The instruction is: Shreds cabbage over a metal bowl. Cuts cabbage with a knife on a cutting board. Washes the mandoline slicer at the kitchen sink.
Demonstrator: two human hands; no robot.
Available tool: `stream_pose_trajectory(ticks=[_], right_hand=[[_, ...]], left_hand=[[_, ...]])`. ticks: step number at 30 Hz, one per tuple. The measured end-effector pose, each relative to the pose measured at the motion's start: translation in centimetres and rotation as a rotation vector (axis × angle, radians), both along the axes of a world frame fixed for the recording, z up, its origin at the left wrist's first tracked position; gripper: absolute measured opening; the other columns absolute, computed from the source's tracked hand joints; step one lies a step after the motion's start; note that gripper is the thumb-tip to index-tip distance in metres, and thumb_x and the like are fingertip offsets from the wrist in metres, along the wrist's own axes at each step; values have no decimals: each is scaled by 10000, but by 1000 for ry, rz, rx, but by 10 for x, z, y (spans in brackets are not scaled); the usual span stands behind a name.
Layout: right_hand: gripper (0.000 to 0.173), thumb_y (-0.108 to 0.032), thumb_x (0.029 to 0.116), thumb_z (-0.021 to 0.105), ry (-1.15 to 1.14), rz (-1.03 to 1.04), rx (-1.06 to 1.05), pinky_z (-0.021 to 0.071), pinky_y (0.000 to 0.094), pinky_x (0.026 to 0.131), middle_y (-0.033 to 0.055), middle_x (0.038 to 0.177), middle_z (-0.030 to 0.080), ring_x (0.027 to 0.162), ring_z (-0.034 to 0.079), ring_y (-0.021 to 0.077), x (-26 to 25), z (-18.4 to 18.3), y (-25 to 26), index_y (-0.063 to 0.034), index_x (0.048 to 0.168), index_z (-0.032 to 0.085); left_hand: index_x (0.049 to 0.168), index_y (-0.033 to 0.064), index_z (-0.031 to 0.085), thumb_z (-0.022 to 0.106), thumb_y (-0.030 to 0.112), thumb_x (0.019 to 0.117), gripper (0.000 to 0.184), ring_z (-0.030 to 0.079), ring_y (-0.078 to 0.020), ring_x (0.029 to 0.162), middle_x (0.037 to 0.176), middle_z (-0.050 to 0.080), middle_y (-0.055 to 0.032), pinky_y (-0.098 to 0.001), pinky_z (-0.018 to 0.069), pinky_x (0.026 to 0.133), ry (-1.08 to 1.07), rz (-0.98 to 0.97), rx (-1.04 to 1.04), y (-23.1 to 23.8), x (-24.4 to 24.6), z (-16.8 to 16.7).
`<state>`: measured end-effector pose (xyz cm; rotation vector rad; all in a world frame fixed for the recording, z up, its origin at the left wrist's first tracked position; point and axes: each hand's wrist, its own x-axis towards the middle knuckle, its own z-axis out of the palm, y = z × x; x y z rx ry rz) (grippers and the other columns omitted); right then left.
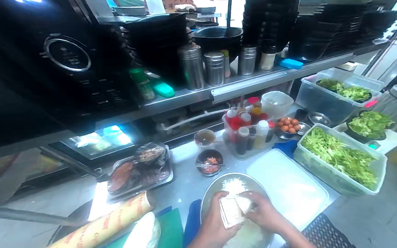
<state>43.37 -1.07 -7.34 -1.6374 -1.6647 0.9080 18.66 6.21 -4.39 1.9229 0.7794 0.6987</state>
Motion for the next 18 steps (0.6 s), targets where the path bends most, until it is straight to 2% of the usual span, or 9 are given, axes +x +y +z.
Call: stream_pose_trajectory(ticks=[2, 5, 7, 9, 14, 18], right_hand=[[647, -163, 824, 813, -37, 71, 6, 544, 373, 1055, -52, 1402, 620, 1247, 605, 97, 2, -4, 4, -313, 1419, 610], [655, -172, 846, 804, -24, 113, 1, 575, 336, 991, -25, 1404, 596, 1207, 614, 97, 6, -6, 4, -336, 1445, 597], [652, -232, 874, 806, -2, 120, -7, 595, 327, 955, -3, 1408, 577, 1174, 626, 102, 5, -4, 2, -323, 1475, 570], [627, -319, 904, 789, 14, 106, -9, 592, 338, 972, -13, 1408, 585, 1190, 624, 96, 2, -3, -2, -314, 1487, 558], [615, -319, 900, 798, 109, 61, -6, 601, 359, 967, -25, 1386, 611, 1180, 640, 108, -1, -9, -3, -304, 1474, 576], [607, -286, 878, 827, 164, 43, -19, 595, 360, 1003, -32, 1400, 620, 1206, 642, 106, 1, -11, -2, -272, 1441, 601]], left_hand=[[1479, 119, 366, 976, 374, 635, 1072, 622, -95, 1207, 1375, 587, -44, -325, 572, 1027, 31, 16, -19, -3, 1, 3], [1474, 111, 366, 971, 393, 643, 1066, 623, -96, 1208, 1365, 597, -48, -325, 569, 1031, 31, 41, -27, -5, 3, 2], [1474, 113, 365, 966, 401, 650, 1060, 623, -93, 1204, 1360, 596, -45, -325, 570, 1029, 42, 56, -33, -6, 3, 3], [1480, 120, 363, 964, 409, 650, 1065, 625, -89, 1198, 1362, 595, -42, -327, 573, 1023, 56, 70, -39, -8, 3, 2], [1485, 122, 365, 969, 401, 642, 1074, 624, -101, 1206, 1382, 585, -54, -336, 573, 1027, 47, 82, -35, -9, 4, 1], [1480, 118, 368, 967, 413, 643, 1070, 624, -96, 1201, 1369, 588, -56, -325, 572, 1022, 54, 85, -24, -10, 4, 2]])
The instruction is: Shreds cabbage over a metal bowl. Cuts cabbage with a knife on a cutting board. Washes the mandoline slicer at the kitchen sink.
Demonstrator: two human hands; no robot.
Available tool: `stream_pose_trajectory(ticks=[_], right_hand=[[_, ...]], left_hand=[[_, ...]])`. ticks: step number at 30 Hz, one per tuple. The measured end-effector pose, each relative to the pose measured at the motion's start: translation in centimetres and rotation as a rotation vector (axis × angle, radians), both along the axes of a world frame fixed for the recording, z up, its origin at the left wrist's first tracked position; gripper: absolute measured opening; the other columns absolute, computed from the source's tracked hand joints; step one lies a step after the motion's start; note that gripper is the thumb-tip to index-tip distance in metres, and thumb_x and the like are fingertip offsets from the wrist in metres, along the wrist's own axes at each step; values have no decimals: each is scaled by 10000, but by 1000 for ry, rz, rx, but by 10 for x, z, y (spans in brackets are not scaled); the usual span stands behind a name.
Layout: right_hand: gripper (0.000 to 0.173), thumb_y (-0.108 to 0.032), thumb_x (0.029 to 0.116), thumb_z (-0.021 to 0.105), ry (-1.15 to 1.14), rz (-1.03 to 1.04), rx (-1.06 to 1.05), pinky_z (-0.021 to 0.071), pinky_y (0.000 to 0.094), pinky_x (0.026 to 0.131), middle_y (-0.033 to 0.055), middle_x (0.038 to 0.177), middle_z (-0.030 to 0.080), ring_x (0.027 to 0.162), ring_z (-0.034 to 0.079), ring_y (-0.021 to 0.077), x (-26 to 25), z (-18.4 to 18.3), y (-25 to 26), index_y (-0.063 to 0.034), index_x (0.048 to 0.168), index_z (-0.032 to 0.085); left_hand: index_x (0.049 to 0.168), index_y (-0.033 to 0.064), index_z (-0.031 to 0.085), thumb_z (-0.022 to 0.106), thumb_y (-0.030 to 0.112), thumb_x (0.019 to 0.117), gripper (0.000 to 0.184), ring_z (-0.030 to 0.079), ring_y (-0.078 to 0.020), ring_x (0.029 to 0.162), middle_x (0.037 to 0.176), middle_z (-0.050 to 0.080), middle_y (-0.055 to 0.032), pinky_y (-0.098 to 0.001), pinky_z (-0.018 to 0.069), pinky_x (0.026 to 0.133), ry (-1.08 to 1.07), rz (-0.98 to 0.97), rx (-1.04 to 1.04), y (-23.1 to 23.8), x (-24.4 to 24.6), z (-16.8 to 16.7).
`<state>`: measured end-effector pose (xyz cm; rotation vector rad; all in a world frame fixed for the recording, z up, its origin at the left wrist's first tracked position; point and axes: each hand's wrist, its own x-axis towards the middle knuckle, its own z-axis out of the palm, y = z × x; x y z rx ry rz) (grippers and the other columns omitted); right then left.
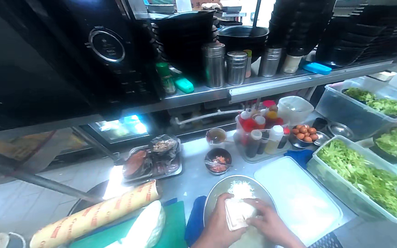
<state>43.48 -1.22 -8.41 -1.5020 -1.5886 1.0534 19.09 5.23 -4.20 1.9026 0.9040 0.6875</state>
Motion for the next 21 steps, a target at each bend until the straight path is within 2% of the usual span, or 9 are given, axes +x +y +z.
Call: stream_pose_trajectory(ticks=[4, 7, 11, 13, 16, 18, 21], right_hand=[[565, -231, 856, 847, 31, 47, 57, 597, 368, 1004, -38, 1381, 640, 1180, 660, 107, 2, 5, 4, -239, 1384, 645], [529, -270, 883, 823, -56, 95, 145, 547, 349, 1070, -53, 1383, 644, 1246, 617, 77, 5, 5, 6, -242, 1382, 649], [495, -330, 912, 777, -187, 92, 70, 503, 361, 1105, -25, 1384, 643, 1275, 593, 90, 24, -29, 6, -232, 1380, 646], [488, -331, 904, 783, -192, 78, 34, 512, 356, 1093, -44, 1362, 649, 1255, 600, 78, 28, -36, 4, -260, 1368, 652], [496, -281, 891, 803, -109, 114, 84, 529, 359, 1073, -68, 1357, 633, 1252, 590, 79, 15, -11, 7, -294, 1364, 655], [501, -249, 890, 805, -52, 116, 85, 539, 361, 1067, -62, 1365, 618, 1255, 587, 89, 11, -7, 9, -294, 1365, 654], [461, -278, 899, 784, -107, 76, -13, 539, 360, 1052, -31, 1356, 620, 1243, 591, 103, 29, -41, 8, -290, 1343, 662]], left_hand=[[1480, 122, 364, 963, 415, 650, 1064, 628, -88, 1191, 1362, 594, -50, -325, 576, 1016, 12, -8, 9, 1, -1, -1], [1477, 124, 367, 965, 422, 643, 1068, 628, -88, 1191, 1361, 594, -47, -323, 575, 1016, 12, -10, 10, 3, 0, -2], [1476, 128, 361, 968, 423, 640, 1074, 640, -77, 1172, 1348, 610, -32, -325, 581, 1010, 18, -2, 0, 4, -3, -4], [1478, 131, 356, 965, 428, 644, 1074, 638, -80, 1172, 1353, 602, -37, -328, 582, 1005, 21, -8, 3, 5, -4, -5], [1481, 151, 360, 959, 449, 641, 1074, 637, -76, 1172, 1355, 598, -24, -328, 587, 994, 49, 2, 6, 6, -4, -5], [1478, 161, 361, 960, 456, 634, 1076, 637, -67, 1164, 1347, 599, -15, -318, 590, 989, 62, 2, -2, 6, -3, -6], [1473, 159, 355, 963, 452, 627, 1082, 636, -63, 1162, 1342, 601, -14, -311, 588, 990, 61, 1, -20, 7, -4, -6]])
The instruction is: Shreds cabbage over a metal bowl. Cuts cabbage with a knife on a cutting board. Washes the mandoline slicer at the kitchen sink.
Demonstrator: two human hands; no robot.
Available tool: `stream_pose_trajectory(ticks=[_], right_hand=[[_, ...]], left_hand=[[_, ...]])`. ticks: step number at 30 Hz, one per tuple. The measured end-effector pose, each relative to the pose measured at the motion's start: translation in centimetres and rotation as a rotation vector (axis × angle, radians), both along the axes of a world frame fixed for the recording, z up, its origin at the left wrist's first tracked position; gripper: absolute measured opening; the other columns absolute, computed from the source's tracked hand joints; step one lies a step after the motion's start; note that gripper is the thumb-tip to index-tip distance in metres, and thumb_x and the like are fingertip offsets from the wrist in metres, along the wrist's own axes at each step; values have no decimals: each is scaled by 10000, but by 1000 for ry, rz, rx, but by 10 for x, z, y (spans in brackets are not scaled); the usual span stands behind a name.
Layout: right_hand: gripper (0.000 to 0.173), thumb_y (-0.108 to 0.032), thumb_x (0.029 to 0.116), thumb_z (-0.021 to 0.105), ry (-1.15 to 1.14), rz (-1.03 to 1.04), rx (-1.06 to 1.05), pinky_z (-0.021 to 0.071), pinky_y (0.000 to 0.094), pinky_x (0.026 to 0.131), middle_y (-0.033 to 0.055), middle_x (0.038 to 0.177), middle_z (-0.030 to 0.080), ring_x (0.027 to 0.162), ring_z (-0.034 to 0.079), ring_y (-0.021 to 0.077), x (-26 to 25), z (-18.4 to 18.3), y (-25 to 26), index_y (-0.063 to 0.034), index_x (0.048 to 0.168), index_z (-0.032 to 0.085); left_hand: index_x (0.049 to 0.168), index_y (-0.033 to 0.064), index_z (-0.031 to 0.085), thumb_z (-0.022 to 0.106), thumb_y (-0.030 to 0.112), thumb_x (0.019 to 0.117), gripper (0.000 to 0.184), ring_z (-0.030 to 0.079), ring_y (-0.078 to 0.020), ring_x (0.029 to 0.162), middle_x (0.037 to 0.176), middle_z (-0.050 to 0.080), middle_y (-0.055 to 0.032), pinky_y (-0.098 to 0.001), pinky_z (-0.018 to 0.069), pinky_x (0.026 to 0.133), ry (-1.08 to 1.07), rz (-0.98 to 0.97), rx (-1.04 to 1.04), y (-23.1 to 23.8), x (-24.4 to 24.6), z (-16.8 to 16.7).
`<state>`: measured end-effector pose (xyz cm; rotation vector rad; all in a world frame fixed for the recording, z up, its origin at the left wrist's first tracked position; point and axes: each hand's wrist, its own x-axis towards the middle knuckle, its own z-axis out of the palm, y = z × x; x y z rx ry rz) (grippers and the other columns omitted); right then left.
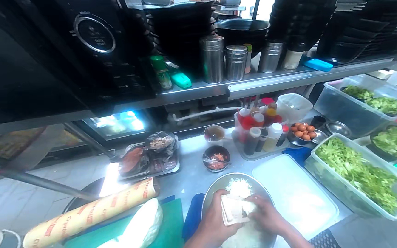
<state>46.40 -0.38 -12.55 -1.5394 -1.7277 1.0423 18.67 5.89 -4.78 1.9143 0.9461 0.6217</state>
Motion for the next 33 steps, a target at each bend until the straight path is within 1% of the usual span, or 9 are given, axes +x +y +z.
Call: stream_pose_trajectory(ticks=[2, 7, 12, 17, 21, 26, 29, 31, 33], right_hand=[[467, -281, 883, 795, -35, -20, -29, 540, 366, 1047, -25, 1343, 632, 1228, 601, 106, 6, -8, -2, -281, 1334, 673], [492, -194, 889, 800, 107, 38, 87, 548, 371, 1070, -48, 1381, 616, 1276, 584, 110, -18, 41, 5, -270, 1356, 669], [481, -232, 873, 804, -6, -16, 16, 538, 351, 1059, -30, 1343, 642, 1241, 600, 99, 9, -12, 7, -261, 1336, 677], [491, -162, 873, 806, 108, 3, 102, 556, 370, 1063, -47, 1378, 627, 1279, 589, 117, -17, 37, 15, -258, 1338, 680], [462, -220, 868, 807, 20, -32, 27, 546, 357, 1056, -37, 1330, 651, 1234, 608, 99, 8, -16, 12, -253, 1313, 688], [490, -118, 856, 809, 124, -4, 113, 577, 379, 1032, -23, 1371, 638, 1253, 614, 137, -17, 43, 21, -238, 1317, 695], [474, -99, 865, 751, 80, -32, 78, 597, 372, 974, 1, 1352, 647, 1190, 645, 130, -6, 14, 22, -212, 1321, 685], [473, -153, 858, 791, -15, -47, 27, 585, 361, 993, -15, 1327, 661, 1188, 642, 110, 7, -12, 19, -230, 1314, 690], [492, -162, 845, 819, -47, -40, 38, 586, 354, 1000, -39, 1340, 655, 1207, 633, 101, 4, -1, 22, -255, 1311, 692]], left_hand=[[1482, 145, 362, 964, 445, 628, 1087, 635, -82, 1175, 1359, 597, -33, -333, 582, 1000, 12, 11, -16, -4, 0, 5], [1475, 164, 358, 956, 458, 619, 1084, 628, -72, 1169, 1346, 592, -24, -320, 581, 990, 54, 12, -11, 1, 6, 8], [1469, 163, 358, 948, 469, 628, 1072, 619, -71, 1181, 1354, 582, -24, -314, 569, 1001, 64, -5, -19, 8, 5, 12], [1477, 194, 348, 925, 493, 651, 1052, 628, -77, 1169, 1357, 582, -13, -343, 582, 986, 104, -28, -45, 16, 9, 16], [1468, 192, 351, 926, 491, 638, 1053, 616, -95, 1191, 1364, 574, -26, -347, 567, 1002, 118, -42, -46, 25, 6, 15], [1484, 163, 339, 918, 463, 663, 1049, 616, -156, 1207, 1404, 545, -84, -395, 560, 1009, 156, -91, -48, 32, 12, 25], [1481, 165, 327, 914, 450, 663, 1046, 611, -167, 1214, 1381, 560, -77, -412, 555, 1014, 153, -97, -72, 44, 12, 27], [1474, 174, 324, 916, 430, 661, 1038, 626, -177, 1191, 1343, 586, -73, -430, 565, 994, 138, -93, -76, 49, 9, 24], [1475, 169, 328, 915, 427, 656, 1040, 631, -201, 1185, 1341, 588, -90, -452, 565, 988, 128, -96, -57, 54, 9, 22]])
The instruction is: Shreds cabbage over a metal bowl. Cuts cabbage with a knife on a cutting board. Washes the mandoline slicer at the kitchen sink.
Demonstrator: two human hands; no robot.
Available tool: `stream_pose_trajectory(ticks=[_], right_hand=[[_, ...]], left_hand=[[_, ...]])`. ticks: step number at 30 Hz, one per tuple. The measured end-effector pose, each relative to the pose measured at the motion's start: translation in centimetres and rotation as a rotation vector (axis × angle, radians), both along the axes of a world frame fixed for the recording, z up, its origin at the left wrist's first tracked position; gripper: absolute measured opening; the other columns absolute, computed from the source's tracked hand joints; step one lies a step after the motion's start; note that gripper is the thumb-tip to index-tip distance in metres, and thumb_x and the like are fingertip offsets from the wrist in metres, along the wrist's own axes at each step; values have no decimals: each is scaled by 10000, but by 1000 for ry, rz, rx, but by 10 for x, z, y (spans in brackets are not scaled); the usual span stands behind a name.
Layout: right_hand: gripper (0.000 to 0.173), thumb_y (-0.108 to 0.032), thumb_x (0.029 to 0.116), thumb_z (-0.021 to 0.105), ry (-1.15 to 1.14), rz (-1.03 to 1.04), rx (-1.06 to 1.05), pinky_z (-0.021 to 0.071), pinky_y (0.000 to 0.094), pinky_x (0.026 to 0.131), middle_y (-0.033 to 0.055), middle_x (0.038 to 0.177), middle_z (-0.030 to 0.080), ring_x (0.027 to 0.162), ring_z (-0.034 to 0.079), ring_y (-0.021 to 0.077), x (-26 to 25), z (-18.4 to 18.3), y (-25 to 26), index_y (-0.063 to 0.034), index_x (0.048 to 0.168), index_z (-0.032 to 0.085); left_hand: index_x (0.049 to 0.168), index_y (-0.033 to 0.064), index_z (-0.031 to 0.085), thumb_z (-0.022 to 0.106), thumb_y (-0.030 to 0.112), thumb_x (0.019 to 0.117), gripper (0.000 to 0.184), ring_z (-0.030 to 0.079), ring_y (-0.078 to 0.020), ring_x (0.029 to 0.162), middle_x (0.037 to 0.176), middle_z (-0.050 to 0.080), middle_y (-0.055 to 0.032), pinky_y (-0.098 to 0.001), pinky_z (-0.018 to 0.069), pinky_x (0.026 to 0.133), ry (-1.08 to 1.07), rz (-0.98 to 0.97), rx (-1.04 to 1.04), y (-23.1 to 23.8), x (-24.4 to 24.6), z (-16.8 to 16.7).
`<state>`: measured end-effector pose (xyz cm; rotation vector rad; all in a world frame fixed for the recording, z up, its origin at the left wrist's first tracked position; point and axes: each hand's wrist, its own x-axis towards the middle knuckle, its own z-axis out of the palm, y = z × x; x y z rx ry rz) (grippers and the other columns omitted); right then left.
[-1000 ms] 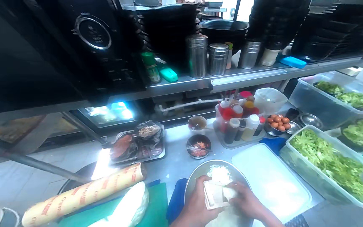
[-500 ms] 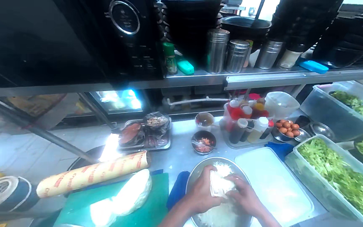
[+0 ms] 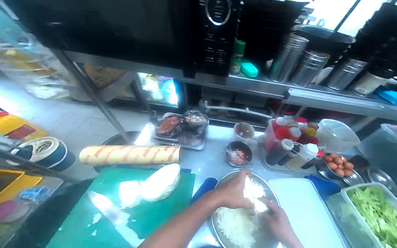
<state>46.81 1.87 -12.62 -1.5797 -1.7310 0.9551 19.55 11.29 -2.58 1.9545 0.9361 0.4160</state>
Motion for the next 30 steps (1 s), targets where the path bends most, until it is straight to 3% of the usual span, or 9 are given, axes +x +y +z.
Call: stream_pose_trajectory(ticks=[3, 8, 12, 14, 17, 22, 24, 27, 30], right_hand=[[513, -85, 835, 812, 123, 10, 54, 625, 376, 938, 4, 1372, 638, 1193, 653, 163, -19, 37, 5, -215, 1317, 695], [491, -80, 836, 800, 36, -16, -48, 618, 368, 940, -3, 1300, 679, 1129, 678, 129, 8, -11, -8, -207, 1299, 696], [514, -24, 843, 773, 160, -22, 37, 653, 393, 815, 35, 1325, 669, 995, 718, 194, -14, 39, 0, -166, 1327, 680], [514, -27, 847, 773, 174, -21, 30, 659, 396, 779, 49, 1318, 664, 952, 723, 204, -12, 33, 1, -164, 1332, 674], [500, -55, 835, 797, 38, -40, -80, 638, 387, 871, 43, 1289, 679, 1035, 707, 163, 5, -4, -10, -164, 1310, 688], [504, -7, 838, 761, 163, -18, 41, 656, 392, 755, 66, 1348, 641, 959, 714, 217, -18, 49, -3, -143, 1317, 687], [502, -9, 837, 766, 154, -20, 3, 654, 393, 749, 71, 1321, 654, 921, 716, 206, -12, 34, -6, -136, 1316, 683], [479, -64, 846, 786, 33, -31, -104, 646, 393, 820, 70, 1297, 667, 973, 715, 180, 2, 5, -17, -141, 1309, 687], [479, -23, 848, 763, 91, -23, 15, 652, 393, 782, 63, 1313, 661, 948, 716, 195, -16, 40, -9, -139, 1307, 689]], left_hand=[[1486, 142, 332, 913, 423, 669, 1042, 626, -243, 1198, 1362, 575, -125, -486, 554, 996, 18, -39, 17, 0, 3, 5], [1484, 163, 331, 905, 413, 670, 1027, 652, -267, 1142, 1344, 584, -127, -521, 575, 935, 46, -23, -2, 3, 7, 6], [1470, 135, 345, 922, 387, 658, 1027, 655, -280, 1128, 1334, 584, -145, -523, 580, 921, 25, -49, 10, 4, 13, 10], [1470, 117, 343, 923, 388, 664, 1029, 649, -286, 1140, 1347, 571, -156, -517, 575, 934, 20, -55, 8, 6, 14, 13], [1462, 126, 341, 920, 425, 664, 1031, 654, -286, 1126, 1339, 574, -157, -518, 575, 923, 9, -31, -2, 7, 10, 9], [1472, 100, 341, 933, 383, 657, 1047, 645, -297, 1148, 1375, 546, -171, -513, 576, 933, -8, -49, 23, 1, 14, 8], [1469, 110, 344, 930, 390, 648, 1047, 644, -292, 1147, 1377, 544, -165, -509, 578, 929, -6, -37, 24, 0, 15, 6], [1470, 125, 339, 919, 445, 653, 1051, 646, -281, 1146, 1365, 553, -155, -507, 576, 931, -4, -26, 22, 0, 10, 4], [1468, 114, 350, 924, 382, 658, 1029, 640, -292, 1159, 1388, 540, -161, -518, 575, 939, -3, -27, 18, -2, 10, 7]])
